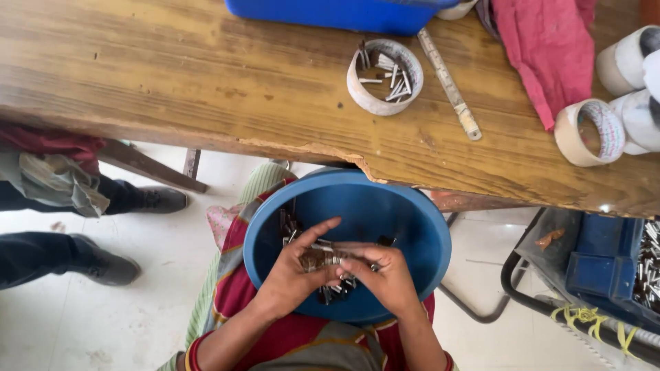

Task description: The person sits on the floor and sorts small metal parts from a blue bowl into a blue tray on a wooden table. They pick up handfuls of parts, separate them by hand, and place the sorted pieces into the tray.

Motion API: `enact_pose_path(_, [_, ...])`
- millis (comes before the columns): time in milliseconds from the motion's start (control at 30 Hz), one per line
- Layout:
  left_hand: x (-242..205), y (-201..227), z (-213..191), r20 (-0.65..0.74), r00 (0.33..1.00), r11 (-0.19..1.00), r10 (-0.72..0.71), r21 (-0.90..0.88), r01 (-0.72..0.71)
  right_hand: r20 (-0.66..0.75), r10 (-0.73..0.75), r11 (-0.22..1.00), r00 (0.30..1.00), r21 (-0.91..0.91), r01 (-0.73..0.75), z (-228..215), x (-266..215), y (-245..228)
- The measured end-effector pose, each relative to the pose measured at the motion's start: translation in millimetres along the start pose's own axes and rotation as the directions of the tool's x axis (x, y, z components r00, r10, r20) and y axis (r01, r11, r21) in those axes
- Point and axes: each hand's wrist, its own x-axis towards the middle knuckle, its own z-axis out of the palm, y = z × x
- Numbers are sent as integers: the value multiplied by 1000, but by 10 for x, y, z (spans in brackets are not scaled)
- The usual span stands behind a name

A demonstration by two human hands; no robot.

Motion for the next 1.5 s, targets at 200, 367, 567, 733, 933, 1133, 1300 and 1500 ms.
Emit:
enact_pose_path(200, [-31,28,-28,-22,999,999,-24,27,25,-196,224,933,955,327,-152,-64,-8,375])
enact_pose_path(367, [-39,38,-57,-42,998,998,-42,37,43,-67,67,991,995,122,-59,19,73,137])
enact_pose_path(567, [-27,-13,-106,10,1000,1000,13,-10,-13,53,93,981,994,168,-101,20,108,122])
enact_pose_path(733, [-67,67,-84,21,999,998,-34,-49,35,-37,239,921,970,325,-214,4,134,68])
enact_pose_path(933, [-55,62,-98,65,997,996,-35,-79,40,-196,190,834,962,548,-53,-48,34,473])
enact_pose_path(1133, [-42,64,-103,73,996,998,-43,-46,46,-88,93,963,992,260,-67,-18,76,351])
enact_pose_path(1300, [-34,48,-102,88,996,998,-14,-52,19,-18,157,938,987,316,-143,28,86,316])
enact_pose_path(1500, [-32,29,-107,84,995,999,-47,-14,49,27,250,873,968,426,-237,78,154,168])
